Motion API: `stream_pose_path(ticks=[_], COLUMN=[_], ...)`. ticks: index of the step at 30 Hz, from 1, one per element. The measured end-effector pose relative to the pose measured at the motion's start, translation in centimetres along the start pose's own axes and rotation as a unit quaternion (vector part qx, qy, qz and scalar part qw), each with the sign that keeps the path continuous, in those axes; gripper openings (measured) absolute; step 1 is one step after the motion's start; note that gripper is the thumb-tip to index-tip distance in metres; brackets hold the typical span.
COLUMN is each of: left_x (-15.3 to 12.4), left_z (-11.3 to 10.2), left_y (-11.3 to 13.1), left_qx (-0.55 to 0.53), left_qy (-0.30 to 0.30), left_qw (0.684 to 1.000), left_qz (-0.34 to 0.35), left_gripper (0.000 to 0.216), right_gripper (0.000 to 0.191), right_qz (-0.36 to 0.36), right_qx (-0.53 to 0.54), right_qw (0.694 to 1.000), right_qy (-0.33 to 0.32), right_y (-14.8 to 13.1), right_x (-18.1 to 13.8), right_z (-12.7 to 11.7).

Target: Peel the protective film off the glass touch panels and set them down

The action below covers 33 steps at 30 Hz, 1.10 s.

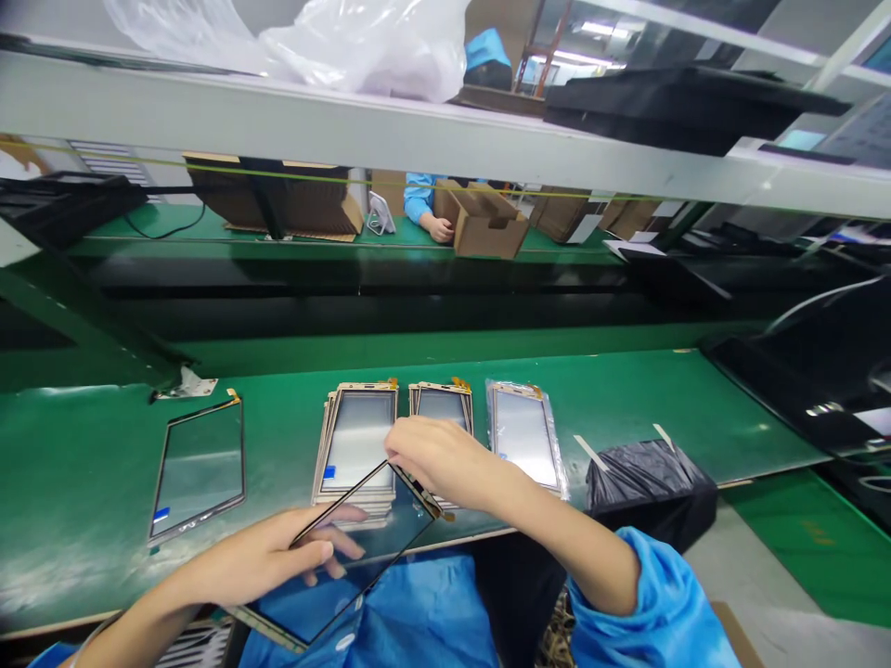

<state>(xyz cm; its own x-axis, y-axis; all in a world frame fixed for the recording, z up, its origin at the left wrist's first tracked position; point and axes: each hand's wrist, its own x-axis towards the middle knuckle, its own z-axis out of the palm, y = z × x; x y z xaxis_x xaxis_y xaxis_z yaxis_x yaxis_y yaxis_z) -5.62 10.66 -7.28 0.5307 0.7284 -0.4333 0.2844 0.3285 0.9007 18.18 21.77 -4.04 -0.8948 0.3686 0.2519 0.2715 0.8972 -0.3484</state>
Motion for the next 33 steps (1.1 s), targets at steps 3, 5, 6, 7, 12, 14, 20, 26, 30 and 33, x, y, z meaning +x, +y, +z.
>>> stream_pose_path(ticks=[3, 5, 6, 7, 12, 14, 20, 26, 30, 33], left_x=[0.5, 0.8, 1.0, 1.2, 1.7, 1.5, 0.8, 0.8, 0.6, 0.6], left_z=[0.0, -0.1, -0.2, -0.3, -1.6, -2.3, -2.7, -0.7, -0.5, -0.7], left_y=[0.0, -0.1, -0.3, -0.4, -1.1, -1.3, -0.4, 1.4, 2.0, 2.3], left_qx=[-0.045, -0.085, -0.099, -0.11, -0.152, -0.162, -0.101, 0.049, 0.115, 0.16], left_qy=[-0.028, -0.047, -0.055, -0.06, -0.048, -0.038, -0.021, -0.025, -0.025, -0.026], left_qw=[0.999, 0.995, 0.994, 0.992, 0.987, 0.986, 0.995, 0.998, 0.993, 0.987], left_qz=[-0.005, -0.004, -0.004, -0.003, -0.001, -0.001, -0.013, -0.02, 0.0, 0.017], left_gripper=[0.043, 0.045, 0.046, 0.047, 0.047, 0.048, 0.047, 0.038, 0.034, 0.033], right_gripper=[0.028, 0.028, 0.026, 0.023, 0.012, 0.011, 0.005, 0.009, 0.005, 0.009], right_qz=[-0.037, -0.053, -0.054, -0.049, 0.066, 0.121, 0.184, 0.076, 0.051, 0.037], right_qx=[-0.079, -0.121, -0.124, -0.111, 0.241, 0.392, 0.239, 0.032, -0.005, -0.029], right_qw=[0.994, 0.983, 0.979, 0.978, 0.956, 0.9, 0.869, 0.995, 0.998, 0.997], right_qy=[0.069, 0.126, 0.15, 0.171, 0.154, 0.148, 0.393, 0.056, -0.043, -0.066], right_y=[0.4, 0.5, 0.4, 0.2, -2.0, -2.6, -1.1, -0.5, -0.8, -0.9], right_x=[-0.7, -1.2, -1.6, -2.0, -4.7, -6.0, -6.8, -2.4, -1.4, -1.5], right_z=[0.8, 1.5, 1.8, 2.1, 1.3, 0.0, -2.4, -0.5, -0.9, -1.3])
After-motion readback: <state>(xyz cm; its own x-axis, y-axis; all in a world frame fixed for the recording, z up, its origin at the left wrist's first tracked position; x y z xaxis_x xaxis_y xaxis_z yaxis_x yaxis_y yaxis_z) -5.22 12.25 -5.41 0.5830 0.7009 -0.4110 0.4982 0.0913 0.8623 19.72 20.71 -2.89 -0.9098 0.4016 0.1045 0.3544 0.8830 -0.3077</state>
